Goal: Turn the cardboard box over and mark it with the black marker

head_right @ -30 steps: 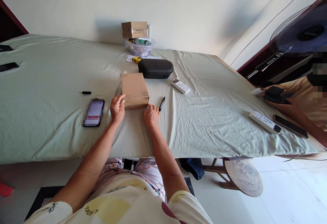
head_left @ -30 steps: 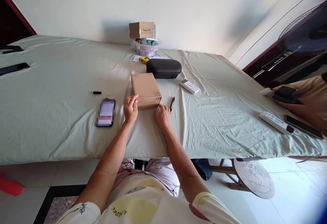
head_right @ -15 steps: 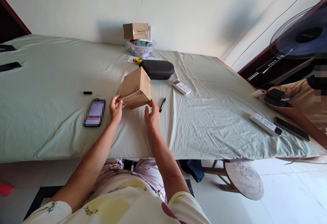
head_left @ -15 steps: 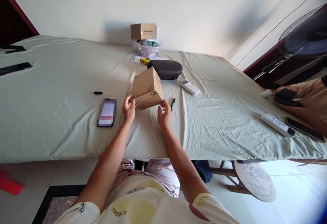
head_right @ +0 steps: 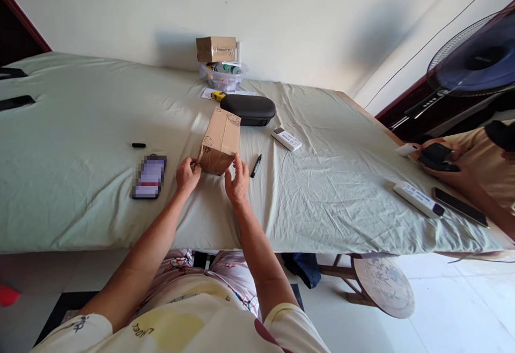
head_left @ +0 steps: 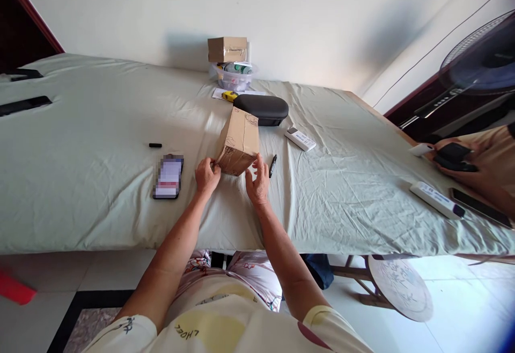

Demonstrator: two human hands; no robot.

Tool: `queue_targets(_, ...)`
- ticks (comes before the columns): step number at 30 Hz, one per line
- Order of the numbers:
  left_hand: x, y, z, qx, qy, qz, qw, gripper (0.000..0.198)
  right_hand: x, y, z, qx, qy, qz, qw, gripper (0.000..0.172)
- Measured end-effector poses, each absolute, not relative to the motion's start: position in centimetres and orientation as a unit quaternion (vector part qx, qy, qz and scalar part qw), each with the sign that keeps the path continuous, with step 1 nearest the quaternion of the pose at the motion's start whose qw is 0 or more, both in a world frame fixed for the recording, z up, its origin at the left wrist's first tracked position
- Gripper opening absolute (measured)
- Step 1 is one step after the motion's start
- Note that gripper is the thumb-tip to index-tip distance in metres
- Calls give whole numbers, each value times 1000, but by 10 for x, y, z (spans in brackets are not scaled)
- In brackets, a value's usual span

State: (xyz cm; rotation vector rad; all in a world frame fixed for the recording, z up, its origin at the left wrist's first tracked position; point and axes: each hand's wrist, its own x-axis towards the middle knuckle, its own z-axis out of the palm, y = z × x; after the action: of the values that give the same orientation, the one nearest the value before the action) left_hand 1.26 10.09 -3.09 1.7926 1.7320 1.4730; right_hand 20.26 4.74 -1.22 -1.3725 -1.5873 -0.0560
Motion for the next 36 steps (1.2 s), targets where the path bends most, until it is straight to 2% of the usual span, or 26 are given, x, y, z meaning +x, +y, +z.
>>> queue_targets(4, 15, 95, -26, 635, 611, 454, 135, 10, 202, 50, -15, -563, -661, -18, 496, 71)
queue_targets(7, 17, 91, -22, 646, 617, 430, 128, 21, 201, 51, -17, -563, -659, -11, 498, 70)
queue_targets(14, 20, 86, -18, 675, 588, 428, 127, 77, 203, 51, -17, -556, -660, -17, 504, 67)
queue_targets(18, 24, 86, -20, 670, 548, 479, 145, 93, 202, 53, -21, -541, -669, -26, 509, 67)
queue_targets(22, 26, 86, -23, 682, 493, 523, 132, 87, 202, 55, -25, -514, -679, -33, 522, 70)
queue_targets(27, 22, 87, -21, 698, 482, 514, 131, 75, 201, 55, -27, -518, -689, -49, 505, 75)
queue_targets(36, 22, 89, -18, 678, 451, 559, 156, 79, 183, 50, -32, -558, -693, -99, 445, 80)
